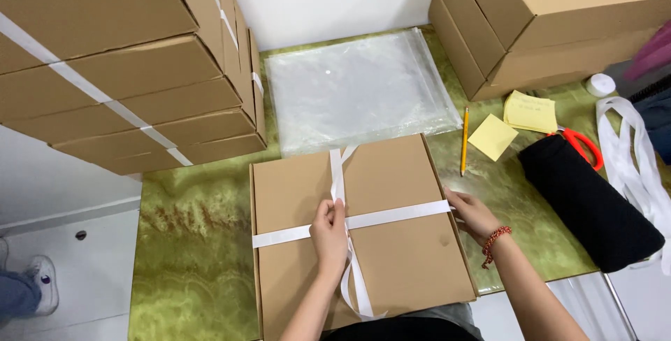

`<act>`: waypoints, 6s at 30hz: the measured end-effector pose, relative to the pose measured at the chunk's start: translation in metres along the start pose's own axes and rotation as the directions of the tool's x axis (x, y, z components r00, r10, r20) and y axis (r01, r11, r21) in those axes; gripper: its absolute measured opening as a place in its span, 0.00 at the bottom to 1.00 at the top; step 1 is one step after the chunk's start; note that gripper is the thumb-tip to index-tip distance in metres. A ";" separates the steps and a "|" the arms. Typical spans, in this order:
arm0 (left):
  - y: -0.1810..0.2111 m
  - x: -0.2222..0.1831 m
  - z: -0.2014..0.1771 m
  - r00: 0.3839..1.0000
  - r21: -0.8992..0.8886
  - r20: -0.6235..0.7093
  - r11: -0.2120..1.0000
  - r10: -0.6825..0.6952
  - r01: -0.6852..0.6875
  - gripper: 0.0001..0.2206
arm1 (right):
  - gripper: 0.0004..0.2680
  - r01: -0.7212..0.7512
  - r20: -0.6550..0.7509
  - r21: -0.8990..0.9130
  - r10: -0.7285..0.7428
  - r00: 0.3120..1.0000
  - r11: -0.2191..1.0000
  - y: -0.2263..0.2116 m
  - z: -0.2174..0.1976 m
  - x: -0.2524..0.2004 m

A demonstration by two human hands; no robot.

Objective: The person ties a white ribbon around a cardboard box and writes on a yellow sticky note with a pencil before placing it on the box. They then stack the box and wrap a black item in bubble wrap.

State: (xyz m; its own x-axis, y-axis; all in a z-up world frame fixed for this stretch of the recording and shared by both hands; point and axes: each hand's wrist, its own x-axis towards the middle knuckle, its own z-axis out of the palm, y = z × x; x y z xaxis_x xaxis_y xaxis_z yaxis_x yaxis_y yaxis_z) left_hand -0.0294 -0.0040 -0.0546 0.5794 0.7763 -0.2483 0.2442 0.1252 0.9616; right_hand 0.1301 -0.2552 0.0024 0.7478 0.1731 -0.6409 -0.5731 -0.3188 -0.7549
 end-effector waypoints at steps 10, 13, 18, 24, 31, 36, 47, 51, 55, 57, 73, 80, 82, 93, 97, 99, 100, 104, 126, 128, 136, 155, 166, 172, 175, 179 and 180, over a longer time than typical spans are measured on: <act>-0.005 0.001 0.004 0.999 -0.065 -0.020 0.997 -0.030 0.029 0.10 | 0.11 0.480 0.286 -0.363 -0.395 0.873 0.798 -0.095 0.120 -0.042; 0.003 0.000 0.006 0.999 -0.058 -0.037 0.998 -0.035 0.032 0.09 | 0.13 0.426 0.322 -0.459 -0.301 0.897 0.780 -0.095 0.162 -0.014; -0.004 0.000 0.006 0.998 -0.082 -0.014 0.995 -0.054 0.053 0.08 | 0.14 0.352 0.422 -0.448 -0.152 0.894 0.822 -0.079 0.196 0.051; 0.014 -0.004 0.001 0.999 -0.093 0.015 0.995 -0.042 0.043 0.07 | 0.13 0.113 0.554 -0.107 -0.035 0.832 0.988 -0.098 0.194 0.035; 0.015 -0.004 -0.002 0.997 -0.121 0.063 0.992 -0.036 0.043 0.07 | 0.15 -0.133 0.821 0.007 0.070 0.567 0.991 -0.132 0.189 0.021; 0.021 -0.004 -0.004 0.994 -0.151 0.087 0.986 -0.059 0.072 0.08 | 0.10 0.119 0.876 -0.137 0.065 0.477 0.983 -0.157 0.184 0.000; 0.004 0.004 -0.001 0.994 -0.156 0.103 0.987 -0.026 0.042 0.07 | 0.13 0.159 0.888 -0.269 0.181 0.422 0.950 -0.153 0.196 0.025; 0.007 0.002 -0.001 0.994 -0.153 0.106 0.988 -0.008 0.024 0.07 | 0.08 0.215 0.860 -0.216 0.082 0.503 0.952 -0.126 0.198 0.083; 0.015 -0.004 -0.006 0.991 -0.157 0.123 0.986 -0.045 0.064 0.09 | 0.08 0.219 0.830 -0.190 0.037 0.556 0.957 -0.134 0.191 0.062; 0.013 -0.004 -0.007 0.994 -0.137 0.072 0.986 -0.081 0.090 0.12 | 0.07 0.209 0.819 -0.110 -0.030 0.573 0.972 -0.135 0.182 0.055; 0.042 -0.020 -0.022 0.992 0.066 -0.060 0.992 0.112 -0.108 0.18 | 0.04 0.437 0.547 0.013 -0.372 0.750 0.900 -0.106 0.185 0.064; 0.021 -0.011 -0.015 0.974 0.148 -0.054 0.966 0.220 -0.210 0.19 | 0.06 0.702 0.558 -0.374 -0.458 0.692 0.606 -0.082 0.259 0.097; 0.022 -0.013 -0.012 0.974 0.144 -0.084 0.969 0.212 -0.199 0.19 | 0.06 0.677 0.553 -0.423 -0.420 0.719 0.602 -0.088 0.267 0.080; 0.033 -0.021 -0.014 0.990 0.028 -0.141 1.000 0.017 -0.013 0.23 | 0.13 0.160 0.475 -0.343 0.023 0.880 0.926 -0.088 0.195 0.003; 0.045 -0.025 -0.017 0.995 0.026 -0.094 0.999 -0.016 0.018 0.22 | 0.21 0.228 0.561 -0.409 0.046 0.827 0.883 -0.079 0.195 -0.022; 0.057 -0.027 -0.019 0.995 0.021 -0.075 0.997 -0.068 0.070 0.18 | 0.08 0.126 0.598 -0.077 -0.055 0.799 0.989 -0.072 0.210 -0.020; 0.049 -0.022 -0.017 0.995 0.023 -0.078 0.998 -0.064 0.066 0.18 | 0.08 0.128 0.602 -0.074 -0.058 0.797 0.989 -0.074 0.215 -0.018; 0.034 -0.018 -0.014 0.996 0.072 -0.082 0.997 0.030 -0.025 0.17 | 0.04 0.090 0.591 -0.154 0.019 0.807 0.984 -0.077 0.227 -0.015; 0.024 0.009 -0.030 0.980 0.103 0.169 0.990 -0.108 0.092 0.14 | 0.05 0.665 0.684 -0.638 -0.112 0.721 0.387 -0.102 0.121 -0.019; 0.001 0.028 -0.025 0.973 0.140 0.207 0.987 -0.106 0.078 0.14 | 0.05 0.667 0.688 -0.633 -0.109 0.717 0.393 -0.094 0.109 -0.016; -0.020 0.043 -0.020 0.952 0.252 0.293 0.968 -0.087 0.010 0.17 | 0.06 0.469 0.538 -0.786 0.072 0.840 0.402 -0.084 0.025 -0.019; 0.023 0.017 -0.018 0.950 0.309 0.306 0.951 -0.067 -0.032 0.13 | 0.18 0.121 0.671 -0.259 0.088 0.736 0.958 -0.042 0.142 -0.007; 0.066 0.002 -0.038 0.898 0.195 0.435 0.980 -0.068 -0.021 0.22 | 0.07 0.354 0.624 -0.377 -0.048 0.780 0.856 -0.048 0.127 -0.017; 0.097 0.005 -0.053 0.799 0.218 0.589 0.976 -0.122 -0.012 0.25 | 0.10 0.294 0.580 -0.334 -0.050 0.813 0.896 -0.037 0.123 -0.011; 0.094 0.011 -0.054 0.783 0.271 0.612 0.960 -0.110 -0.077 0.26 | 0.10 0.254 0.570 -0.305 -0.038 0.820 0.918 -0.021 0.125 -0.003; 0.091 0.015 -0.047 0.776 0.319 0.625 0.935 -0.085 -0.155 0.25 | 0.11 0.134 0.601 -0.188 0.007 0.799 0.973 -0.013 0.122 0.006; 0.086 0.016 -0.046 0.776 0.311 0.624 0.939 -0.085 -0.147 0.25 | 0.10 0.091 0.605 -0.146 0.016 0.796 0.985 -0.012 0.122 0.003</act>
State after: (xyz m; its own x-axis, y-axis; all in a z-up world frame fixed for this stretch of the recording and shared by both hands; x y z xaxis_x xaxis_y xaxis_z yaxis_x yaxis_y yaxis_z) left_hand -0.0349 0.0478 0.0298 0.9146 0.2062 -0.3479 0.3860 -0.1890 0.9029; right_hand 0.0988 -0.1365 -0.0074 0.3836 0.6964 -0.6065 -0.4478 -0.4341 -0.7817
